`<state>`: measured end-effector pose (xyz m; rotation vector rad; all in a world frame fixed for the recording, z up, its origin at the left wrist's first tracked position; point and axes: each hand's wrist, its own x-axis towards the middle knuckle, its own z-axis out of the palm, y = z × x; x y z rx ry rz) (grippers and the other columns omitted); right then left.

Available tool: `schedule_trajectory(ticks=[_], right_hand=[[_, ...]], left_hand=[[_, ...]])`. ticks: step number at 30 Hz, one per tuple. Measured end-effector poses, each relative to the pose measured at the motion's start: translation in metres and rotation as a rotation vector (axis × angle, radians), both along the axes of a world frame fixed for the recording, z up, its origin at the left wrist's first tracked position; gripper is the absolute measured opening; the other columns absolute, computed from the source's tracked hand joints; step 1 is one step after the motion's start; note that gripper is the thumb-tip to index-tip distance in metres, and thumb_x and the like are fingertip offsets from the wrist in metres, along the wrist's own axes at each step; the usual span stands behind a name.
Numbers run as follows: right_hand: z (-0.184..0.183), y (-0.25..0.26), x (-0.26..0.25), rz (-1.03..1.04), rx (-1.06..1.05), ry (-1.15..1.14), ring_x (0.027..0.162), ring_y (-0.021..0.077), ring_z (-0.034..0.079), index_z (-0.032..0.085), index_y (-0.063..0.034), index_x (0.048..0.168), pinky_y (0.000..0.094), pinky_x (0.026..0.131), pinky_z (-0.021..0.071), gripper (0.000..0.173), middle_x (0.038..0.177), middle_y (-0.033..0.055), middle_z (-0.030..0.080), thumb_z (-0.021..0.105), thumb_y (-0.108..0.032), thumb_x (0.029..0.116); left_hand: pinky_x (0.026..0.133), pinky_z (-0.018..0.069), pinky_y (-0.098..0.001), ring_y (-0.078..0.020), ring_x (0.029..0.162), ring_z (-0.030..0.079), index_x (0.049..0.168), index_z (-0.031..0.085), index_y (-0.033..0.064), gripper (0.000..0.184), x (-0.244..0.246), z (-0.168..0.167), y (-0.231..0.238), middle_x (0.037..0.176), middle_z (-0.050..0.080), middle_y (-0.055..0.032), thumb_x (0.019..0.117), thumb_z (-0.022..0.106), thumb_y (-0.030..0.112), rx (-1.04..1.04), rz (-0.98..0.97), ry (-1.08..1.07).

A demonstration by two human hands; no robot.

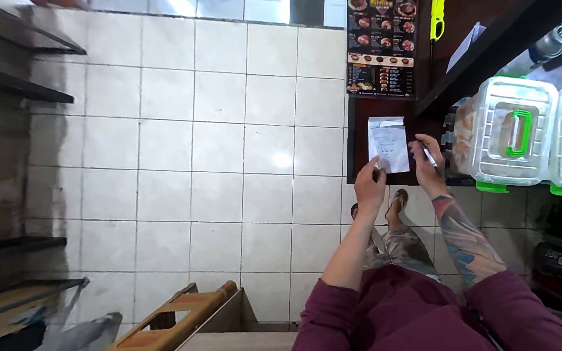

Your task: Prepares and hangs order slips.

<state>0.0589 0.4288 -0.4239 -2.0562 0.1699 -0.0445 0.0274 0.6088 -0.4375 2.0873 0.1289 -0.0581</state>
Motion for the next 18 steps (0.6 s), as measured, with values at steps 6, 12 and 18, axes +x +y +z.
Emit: schedule_trajectory(ticks=[6,12,18], right_hand=[[-0.022,-0.033,0.017,0.187,-0.467,-0.107,0.152,0.0363,0.033,0.045,-0.0132,0.154,0.0586,0.122,0.0301,0.054,0.159,0.0117,0.044,0.044,0.003,0.1021],[0.004,-0.029,0.002,0.126,-0.34,-0.001,0.158,0.0307,0.019,0.015,-0.0196,0.167,0.0603,0.122,0.0293,0.064,0.173,0.0061,0.016,0.037,-0.009,0.1084],[0.028,-0.03,-0.083,0.086,0.875,0.363,0.112,0.0229,0.069,0.044,-0.015,0.153,0.045,0.097,0.058,0.054,0.131,0.0098,0.067,0.037,-0.047,0.1099]], left_hand=[[0.095,0.0568,-0.0453,-0.0216,0.11,0.067,0.155,0.045,0.0155,0.057,-0.009,0.003,0.007,0.129,0.066,-0.0112,0.1031,0.061,0.032,-0.464,0.136,0.244],[0.087,0.0566,-0.0353,-0.0178,0.092,0.065,0.147,0.053,0.0096,0.043,-0.041,-0.001,0.015,0.116,0.066,-0.0113,0.1046,0.053,0.006,-0.909,0.154,0.285],[0.092,0.0561,-0.0354,-0.0169,0.099,0.066,0.148,0.045,0.0005,0.046,-0.089,0.028,-0.001,0.123,0.066,-0.013,0.103,0.052,0.005,-1.092,0.07,0.301]])
